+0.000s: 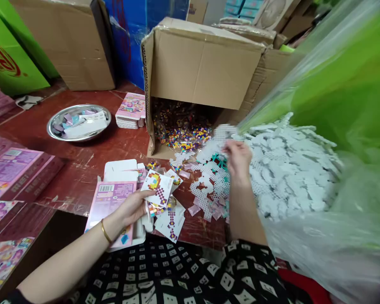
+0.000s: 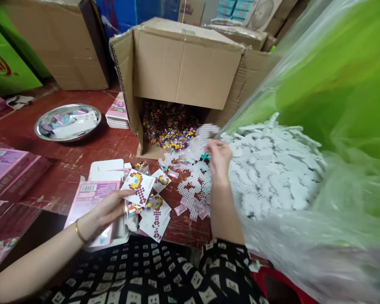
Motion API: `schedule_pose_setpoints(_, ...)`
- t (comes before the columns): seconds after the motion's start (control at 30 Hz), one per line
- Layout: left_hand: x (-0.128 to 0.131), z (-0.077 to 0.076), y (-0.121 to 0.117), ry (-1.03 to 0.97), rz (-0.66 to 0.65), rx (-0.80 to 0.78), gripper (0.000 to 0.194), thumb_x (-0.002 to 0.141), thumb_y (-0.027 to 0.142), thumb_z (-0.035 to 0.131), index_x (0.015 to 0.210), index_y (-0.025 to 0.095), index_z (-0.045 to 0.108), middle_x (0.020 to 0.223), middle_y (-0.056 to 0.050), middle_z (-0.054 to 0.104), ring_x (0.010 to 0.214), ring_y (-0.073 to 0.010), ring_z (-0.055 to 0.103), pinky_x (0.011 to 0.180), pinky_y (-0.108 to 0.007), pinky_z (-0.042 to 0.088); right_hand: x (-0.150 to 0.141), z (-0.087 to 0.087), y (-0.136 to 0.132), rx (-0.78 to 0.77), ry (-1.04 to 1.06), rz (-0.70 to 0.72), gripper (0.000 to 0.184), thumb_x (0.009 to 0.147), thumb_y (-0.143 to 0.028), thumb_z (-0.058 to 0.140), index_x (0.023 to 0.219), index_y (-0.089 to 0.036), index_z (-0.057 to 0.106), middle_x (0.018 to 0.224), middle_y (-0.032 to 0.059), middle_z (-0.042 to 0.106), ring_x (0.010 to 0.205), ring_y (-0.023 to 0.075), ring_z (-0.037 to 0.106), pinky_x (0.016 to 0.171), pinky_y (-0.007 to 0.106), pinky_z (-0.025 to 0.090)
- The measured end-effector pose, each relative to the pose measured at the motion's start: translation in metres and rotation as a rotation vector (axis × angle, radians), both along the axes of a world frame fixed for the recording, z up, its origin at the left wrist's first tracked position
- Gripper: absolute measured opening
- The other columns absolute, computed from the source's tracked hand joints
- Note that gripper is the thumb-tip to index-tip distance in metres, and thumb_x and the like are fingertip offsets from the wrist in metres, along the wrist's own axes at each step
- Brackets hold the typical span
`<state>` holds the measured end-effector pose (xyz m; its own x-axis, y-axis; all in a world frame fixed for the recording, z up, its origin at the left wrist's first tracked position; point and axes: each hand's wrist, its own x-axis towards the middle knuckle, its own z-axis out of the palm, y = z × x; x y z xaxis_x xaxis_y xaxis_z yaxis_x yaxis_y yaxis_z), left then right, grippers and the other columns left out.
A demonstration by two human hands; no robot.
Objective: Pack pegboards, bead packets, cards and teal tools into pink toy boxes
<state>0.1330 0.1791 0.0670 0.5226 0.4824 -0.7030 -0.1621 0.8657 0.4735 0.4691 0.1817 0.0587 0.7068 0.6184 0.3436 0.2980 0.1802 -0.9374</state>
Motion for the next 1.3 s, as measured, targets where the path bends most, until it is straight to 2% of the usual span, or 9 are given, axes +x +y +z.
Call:
schedule_pose_setpoints(0.07,0.008,0.0,-0.002,-0.034,-0.001,0.021,0.024,0.088,0.006,0.051,0.107,0.003,0.065,0.086,-0.014,0.078,0.071,-0.0212,0.075,0.071,-0.032,0.064,-0.07,-0.011,-0.028,-0.087,0.205,0.322,0.02,0.074,-0.039,0.072,0.076,-0.022,0.061,0.068,-0.0004,0.064,0.053,0.0124,0.057,0.056,0.029,0.052)
schedule_pose_setpoints(0.17,0.016,0.003,-0.011,-0.071,0.046,0.12,0.029,0.089,0.02,0.06,0.115,0.007,0.066,0.098,-0.014,0.078,0.086,-0.0247,0.076,0.079,-0.035,0.063,-0.154,-0.038,-0.052,-0.124,0.221,0.428,0.021,0.073,-0.04,0.077,0.075,-0.022,0.066,0.072,0.0019,0.068,0.061,0.0154,0.063,0.06,0.031,0.055)
schedule_pose_setpoints(0.23,0.016,0.005,-0.017,-0.016,0.039,0.2,0.039,0.082,0.023,0.073,0.118,0.01,0.067,0.107,-0.014,0.078,0.094,-0.0271,0.075,0.085,-0.036,0.062,-0.164,-0.054,-0.052,-0.147,0.072,0.389,0.02,0.079,-0.042,0.073,0.083,-0.023,0.069,0.089,0.005,0.072,0.078,0.0175,0.067,0.07,0.033,0.056)
schedule_pose_setpoints(0.4,-0.003,0.006,-0.025,0.075,0.017,0.29,0.051,0.067,0.023,0.088,0.113,0.011,0.07,0.116,-0.016,0.075,0.099,-0.0282,0.075,0.088,-0.037,0.061,-0.05,-0.076,-0.017,-0.797,-0.569,0.006,0.029,0.092,-0.027,0.053,0.108,-0.015,0.073,0.107,0.0143,0.073,0.093,0.0225,0.067,0.086,0.036,0.053)
schedule_pose_setpoints(0.57,-0.02,0.004,-0.029,0.041,0.015,0.223,0.052,0.068,0.022,0.087,0.116,0.012,0.07,0.104,-0.014,0.078,0.088,-0.026,0.076,0.083,-0.037,0.062,0.033,-0.094,0.012,-1.026,-0.767,0.102,0.023,0.083,-0.016,0.062,0.099,-0.008,0.076,0.102,0.0181,0.073,0.104,0.0277,0.063,0.095,0.035,0.046)
schedule_pose_setpoints(0.73,-0.022,0.007,-0.031,0.014,0.05,0.163,0.051,0.071,0.012,0.083,0.12,0.01,0.067,0.099,-0.012,0.079,0.086,-0.0245,0.076,0.083,-0.034,0.063,0.036,-0.108,0.012,-1.145,-0.971,0.211,0.026,0.09,-0.02,0.057,0.108,-0.014,0.075,0.114,0.0168,0.068,0.113,0.0277,0.058,0.091,0.033,0.045)
schedule_pose_setpoints(0.97,-0.023,0.008,-0.034,0.054,0.104,0.135,0.026,0.077,0.012,0.077,0.101,0.009,0.071,0.087,-0.011,0.079,0.072,-0.0203,0.075,0.063,-0.026,0.062,0.031,-0.108,0.003,-1.169,-1.138,0.298,0.033,0.094,-0.019,0.051,0.12,-0.011,0.068,0.123,0.0189,0.063,0.119,0.0273,0.055,0.095,0.031,0.043)
schedule_pose_setpoints(1.1,-0.025,0.007,-0.036,0.068,0.12,0.146,0.022,0.077,0.011,0.076,0.098,0.01,0.071,0.085,-0.009,0.079,0.067,-0.0178,0.073,0.064,-0.026,0.062,0.022,-0.109,0.009,-1.162,-1.141,0.348,0.042,0.092,-0.007,0.046,0.13,-0.012,0.062,0.125,0.0178,0.064,0.114,0.0248,0.06,0.091,0.031,0.045)
schedule_pose_setpoints(1.3,-0.032,0.011,-0.034,0.044,0.119,0.144,0.021,0.076,0.012,0.076,0.097,0.011,0.072,0.085,-0.01,0.079,0.068,-0.0185,0.074,0.064,-0.026,0.061,0.03,-0.094,0.021,-1.07,-1.058,0.351,0.026,0.078,-0.008,0.062,0.1,-0.014,0.073,0.112,0.0144,0.07,0.093,0.0236,0.069,0.08,0.03,0.051)
